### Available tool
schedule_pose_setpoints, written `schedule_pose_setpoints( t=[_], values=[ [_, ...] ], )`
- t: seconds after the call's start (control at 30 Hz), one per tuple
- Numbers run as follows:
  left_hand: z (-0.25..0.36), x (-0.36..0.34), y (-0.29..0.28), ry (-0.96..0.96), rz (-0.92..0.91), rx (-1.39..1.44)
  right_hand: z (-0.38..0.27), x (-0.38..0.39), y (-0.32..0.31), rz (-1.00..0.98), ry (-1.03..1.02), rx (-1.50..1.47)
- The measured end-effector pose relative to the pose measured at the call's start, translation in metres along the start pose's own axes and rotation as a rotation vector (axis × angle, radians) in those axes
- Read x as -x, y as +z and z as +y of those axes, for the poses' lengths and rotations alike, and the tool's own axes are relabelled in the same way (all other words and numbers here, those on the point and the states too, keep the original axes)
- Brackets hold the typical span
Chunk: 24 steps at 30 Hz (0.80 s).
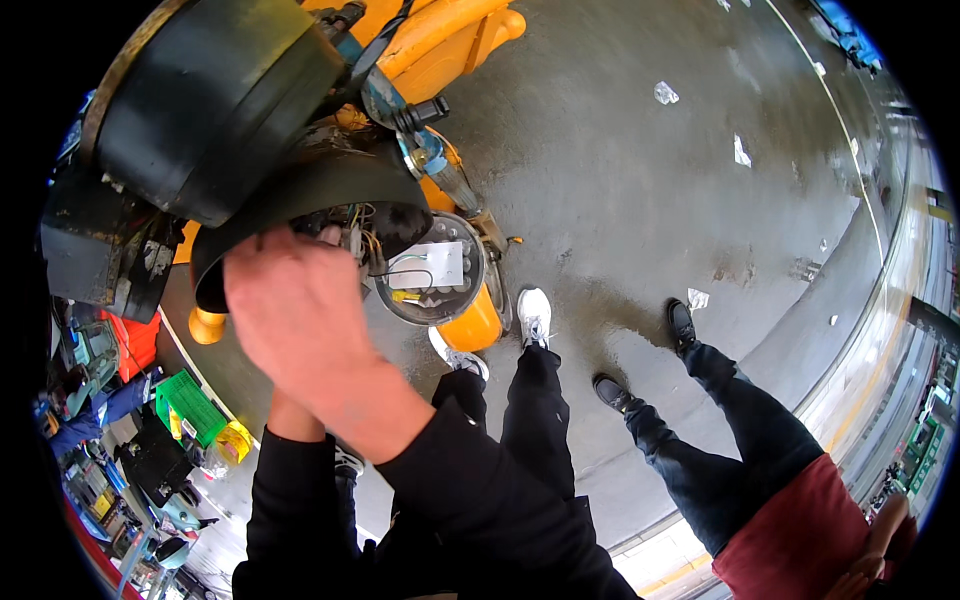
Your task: The person works on the exposed wiring of a yellow three-wheeled vehicle, stripping and twisting wires near the handlebar and headlight area. The person repeatedly adjusts and repositions wire bundles while another person stands nearby.
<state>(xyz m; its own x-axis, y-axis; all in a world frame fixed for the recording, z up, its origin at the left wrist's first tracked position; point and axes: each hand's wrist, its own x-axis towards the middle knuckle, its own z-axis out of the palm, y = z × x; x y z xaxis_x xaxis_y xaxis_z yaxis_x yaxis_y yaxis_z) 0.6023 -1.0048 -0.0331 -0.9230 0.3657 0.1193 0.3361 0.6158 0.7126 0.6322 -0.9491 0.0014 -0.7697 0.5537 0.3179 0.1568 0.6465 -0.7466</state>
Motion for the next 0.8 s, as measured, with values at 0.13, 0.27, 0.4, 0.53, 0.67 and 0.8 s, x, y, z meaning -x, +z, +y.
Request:
schedule_pose_setpoints(
  t=[0.13, 0.27, 0.4, 0.53, 0.67, 0.8],
  values=[
    [0.008, -0.001, -0.002, -0.175, 0.023, 0.267, -0.027, 0.004, 0.008, -0.029, 0.001, 0.215],
    [0.015, -0.007, -0.003, -0.364, 0.076, 0.641, -0.026, 0.019, -0.018, 0.066, -0.085, -0.143],
    [0.016, -0.014, 0.003, -0.414, 0.061, 0.618, 0.019, 0.04, -0.04, 0.164, 0.392, -0.391],
    [0.033, -0.016, 0.01, -0.39, 0.152, 0.497, 0.046, 0.015, -0.031, 0.078, 0.538, -0.73],
    [0.03, -0.027, 0.006, -0.326, 0.13, 0.43, 0.059, -0.009, -0.028, -0.16, 0.434, -0.484],
    [0.028, -0.033, 0.01, -0.293, 0.128, 0.518, 0.054, -0.007, -0.033, -0.121, 0.517, -0.665]
  ],
)
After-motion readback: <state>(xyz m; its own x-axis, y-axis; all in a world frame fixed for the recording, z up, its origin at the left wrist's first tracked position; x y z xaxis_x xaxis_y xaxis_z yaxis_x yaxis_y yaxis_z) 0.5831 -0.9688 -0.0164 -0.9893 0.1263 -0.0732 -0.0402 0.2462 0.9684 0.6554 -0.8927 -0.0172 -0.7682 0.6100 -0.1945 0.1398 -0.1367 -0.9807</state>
